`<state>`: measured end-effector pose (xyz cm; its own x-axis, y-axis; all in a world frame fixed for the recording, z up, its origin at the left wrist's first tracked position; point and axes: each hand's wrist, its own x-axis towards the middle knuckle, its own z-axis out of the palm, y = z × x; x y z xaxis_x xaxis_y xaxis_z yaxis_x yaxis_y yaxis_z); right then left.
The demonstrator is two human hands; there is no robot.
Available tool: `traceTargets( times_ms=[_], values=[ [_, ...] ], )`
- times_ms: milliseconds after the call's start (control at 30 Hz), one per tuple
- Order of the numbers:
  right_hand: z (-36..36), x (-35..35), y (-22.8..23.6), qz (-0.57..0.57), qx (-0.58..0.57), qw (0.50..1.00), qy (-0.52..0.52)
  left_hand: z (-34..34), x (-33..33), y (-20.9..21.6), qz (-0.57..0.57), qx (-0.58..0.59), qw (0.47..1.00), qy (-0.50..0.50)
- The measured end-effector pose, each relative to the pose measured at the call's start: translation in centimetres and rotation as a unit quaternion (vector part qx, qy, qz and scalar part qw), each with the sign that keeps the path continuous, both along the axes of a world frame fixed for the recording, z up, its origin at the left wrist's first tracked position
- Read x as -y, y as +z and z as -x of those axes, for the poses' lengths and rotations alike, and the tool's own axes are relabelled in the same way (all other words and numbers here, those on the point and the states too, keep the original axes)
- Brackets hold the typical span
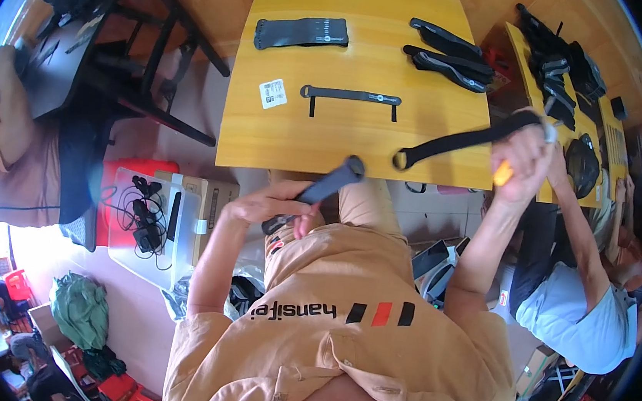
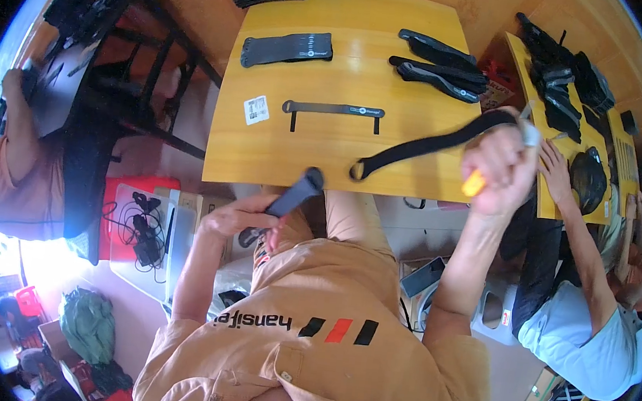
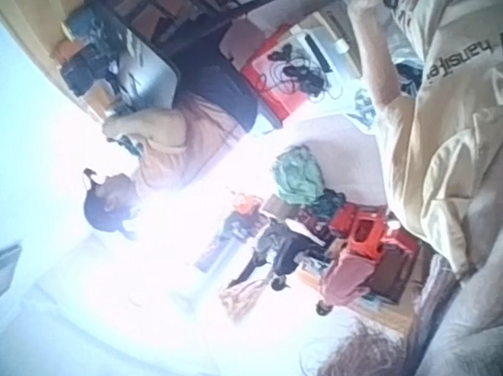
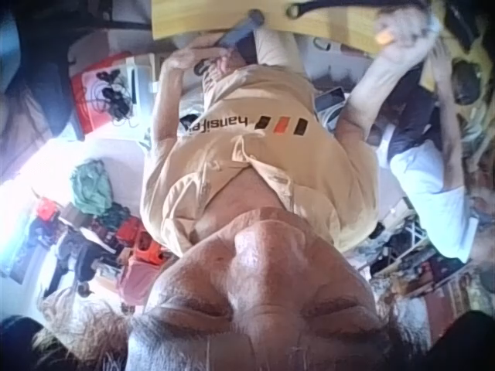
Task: The worker is applying white tape or labels to black textile straps and using a small precision tool to press them into place.
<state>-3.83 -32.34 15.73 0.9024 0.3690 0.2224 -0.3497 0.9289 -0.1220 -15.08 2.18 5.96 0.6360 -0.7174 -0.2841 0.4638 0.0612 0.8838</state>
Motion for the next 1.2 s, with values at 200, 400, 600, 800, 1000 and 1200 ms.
traceTargets(
  times_ms=[200, 400, 600, 800, 1000, 1200],
  values=[
    [0.3, 4.0, 0.8, 0.353, 0.127, 0.905, -0.198, 1.7, -5.0, -2.9, 0.068, -0.096, 0.929, 0.351],
    [0.8, -1.1, 1.4, 0.827, 0.334, 0.403, -0.204, -2.1, -5.6, -5.0, -0.112, -0.027, 0.867, 0.485],
    [1.2, -2.2, 0.6, 0.808, 0.256, 0.447, -0.287, -4.3, -4.3, -7.6, -0.317, 0.103, 0.768, 0.547],
    [0.4, -2.0, -1.5, 0.755, 0.276, 0.492, -0.333, -4.0, -2.7, -6.4, -0.365, 0.146, 0.713, 0.580],
    [1.8, -3.5, -1.7, 0.701, 0.087, 0.673, -0.220, -2.1, -0.2, -3.1, -0.304, 0.168, 0.750, 0.563],
    [4.4, -7.8, -3.0, 0.679, 0.250, 0.675, -0.145, -1.2, 9.2, 2.7, 0.051, 0.033, 0.917, 0.395]
  ],
)
